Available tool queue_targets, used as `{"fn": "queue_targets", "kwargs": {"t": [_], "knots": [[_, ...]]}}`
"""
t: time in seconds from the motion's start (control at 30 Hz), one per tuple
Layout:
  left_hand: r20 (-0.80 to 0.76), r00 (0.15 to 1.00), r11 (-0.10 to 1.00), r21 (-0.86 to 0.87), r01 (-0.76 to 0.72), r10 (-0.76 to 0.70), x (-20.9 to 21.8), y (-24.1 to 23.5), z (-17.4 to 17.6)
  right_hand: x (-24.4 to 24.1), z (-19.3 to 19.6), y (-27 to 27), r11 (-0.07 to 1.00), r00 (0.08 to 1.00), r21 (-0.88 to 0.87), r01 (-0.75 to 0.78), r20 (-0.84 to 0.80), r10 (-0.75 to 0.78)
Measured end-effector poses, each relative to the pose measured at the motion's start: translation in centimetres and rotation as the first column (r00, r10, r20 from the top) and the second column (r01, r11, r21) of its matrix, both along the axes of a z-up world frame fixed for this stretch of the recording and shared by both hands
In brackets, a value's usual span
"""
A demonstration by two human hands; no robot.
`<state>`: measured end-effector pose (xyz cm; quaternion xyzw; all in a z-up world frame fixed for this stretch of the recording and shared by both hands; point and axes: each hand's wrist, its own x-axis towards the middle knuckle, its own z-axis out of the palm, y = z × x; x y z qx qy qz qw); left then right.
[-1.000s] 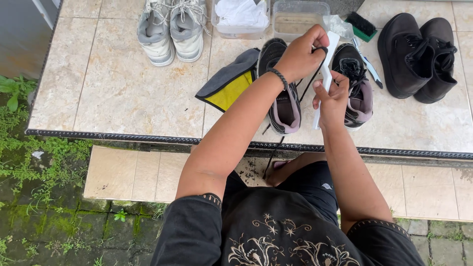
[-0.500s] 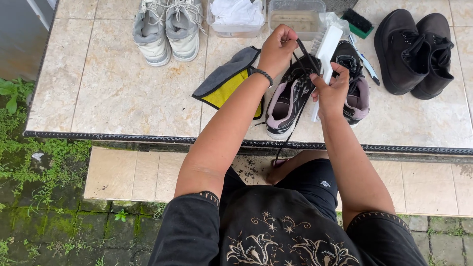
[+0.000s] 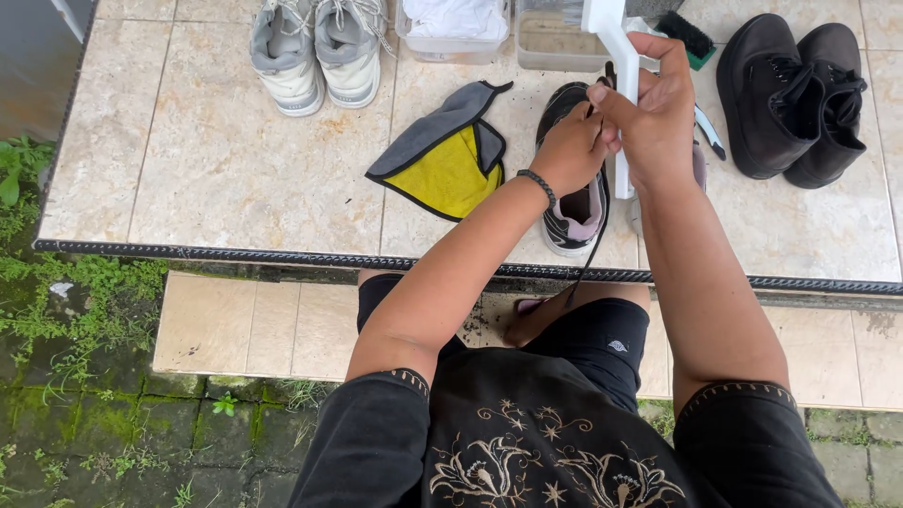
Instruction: Cleaning black sneakers using a brush and cleaning solution on a tiled porch entrance.
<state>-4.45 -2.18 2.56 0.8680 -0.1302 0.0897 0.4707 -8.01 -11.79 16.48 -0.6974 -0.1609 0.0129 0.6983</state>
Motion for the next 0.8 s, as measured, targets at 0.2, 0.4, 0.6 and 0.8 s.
{"fn": "queue_targets", "kwargs": {"t": [0.2,0.4,0.6,0.8], "knots": [[-0.062,0.997,0.972,-0.23,-0.05,0.036,0.1,3.1,2.5,0.2,-2.3,-2.6,0.993,0.992,0.019,0.115,-0.046,-0.114],[-0.138,0.987,0.965,-0.238,-0.113,0.082,-1.2,6.0,6.9,-1.4,-8.5,-4.5,0.963,0.936,-0.052,0.265,-0.226,-0.27],[-0.387,0.901,0.542,-0.808,-0.23,-0.196,-4.1,9.1,13.3,-2.3,-11.9,-5.1,0.957,0.924,-0.019,0.288,-0.256,-0.283],[-0.173,0.931,0.917,0.302,-0.261,0.322,-5.5,15.4,9.9,-1.9,-14.3,-5.4,0.97,0.96,-0.057,0.235,-0.142,-0.241]]}}
